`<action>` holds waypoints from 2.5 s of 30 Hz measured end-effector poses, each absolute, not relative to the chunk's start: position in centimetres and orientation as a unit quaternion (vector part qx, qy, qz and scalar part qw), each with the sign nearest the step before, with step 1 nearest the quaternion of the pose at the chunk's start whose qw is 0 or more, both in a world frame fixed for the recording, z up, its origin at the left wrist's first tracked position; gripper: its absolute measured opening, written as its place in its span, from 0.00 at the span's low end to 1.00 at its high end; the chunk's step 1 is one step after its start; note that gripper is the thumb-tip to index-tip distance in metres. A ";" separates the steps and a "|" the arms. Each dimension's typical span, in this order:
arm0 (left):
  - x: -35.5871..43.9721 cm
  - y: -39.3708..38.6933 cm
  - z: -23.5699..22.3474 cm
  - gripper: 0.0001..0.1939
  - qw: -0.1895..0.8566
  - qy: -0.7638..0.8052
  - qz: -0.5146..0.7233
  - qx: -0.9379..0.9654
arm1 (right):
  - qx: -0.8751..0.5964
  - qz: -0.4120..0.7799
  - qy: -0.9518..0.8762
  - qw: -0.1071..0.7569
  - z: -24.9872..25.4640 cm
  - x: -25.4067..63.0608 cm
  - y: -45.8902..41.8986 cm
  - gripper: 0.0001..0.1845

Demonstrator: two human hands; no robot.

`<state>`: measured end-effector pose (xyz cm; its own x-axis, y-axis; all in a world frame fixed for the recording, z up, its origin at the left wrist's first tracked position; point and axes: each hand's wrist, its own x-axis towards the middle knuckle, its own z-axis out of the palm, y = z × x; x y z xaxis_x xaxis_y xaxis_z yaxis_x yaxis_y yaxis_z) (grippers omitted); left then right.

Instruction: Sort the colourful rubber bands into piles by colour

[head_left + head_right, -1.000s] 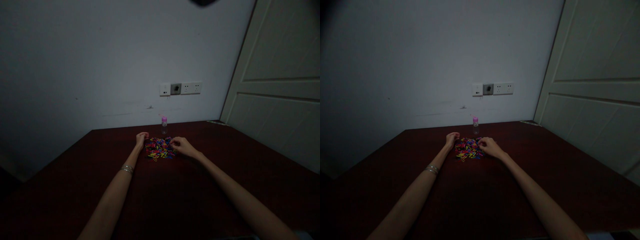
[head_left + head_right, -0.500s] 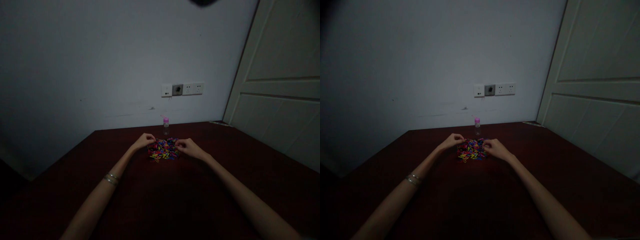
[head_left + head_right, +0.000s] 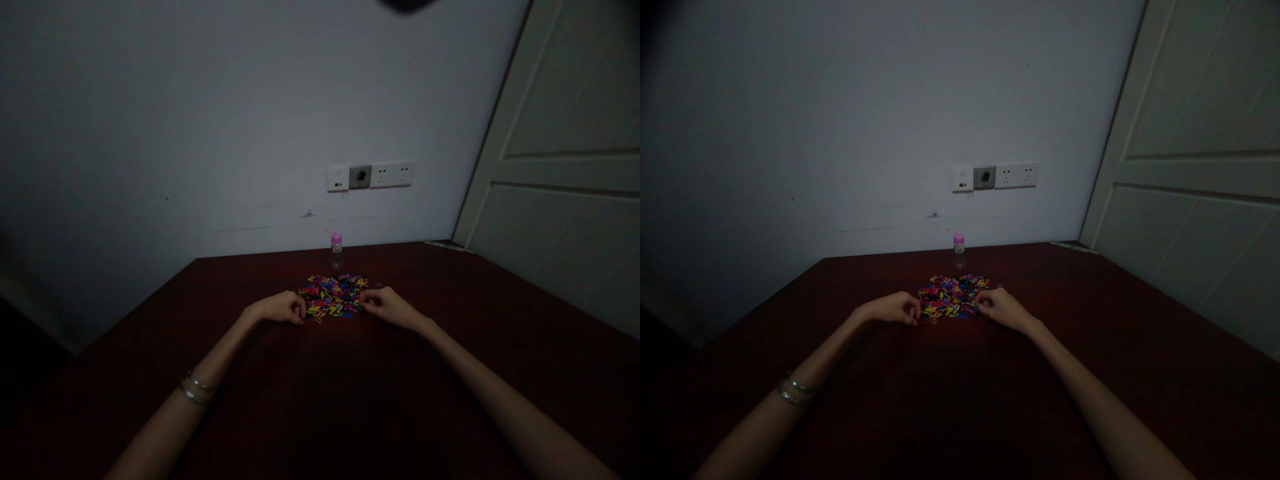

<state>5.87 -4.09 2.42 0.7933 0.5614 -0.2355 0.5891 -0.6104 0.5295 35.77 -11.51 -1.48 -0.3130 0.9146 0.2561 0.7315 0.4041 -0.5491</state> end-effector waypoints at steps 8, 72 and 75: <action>6.6 -5.1 2.1 0.08 0.244 0.335 -0.009 0.910 | -0.516 0.152 -0.797 0.274 -1.6 35.1 -11.8 0.10; 9.8 -5.8 -0.5 0.06 0.121 0.329 0.088 0.932 | -0.483 -0.052 -0.854 0.183 -2.8 32.3 -10.9 0.11; 10.4 -5.5 -0.4 0.07 0.091 0.357 0.091 0.925 | -0.483 -0.084 -0.856 0.165 -2.8 32.4 -10.0 0.12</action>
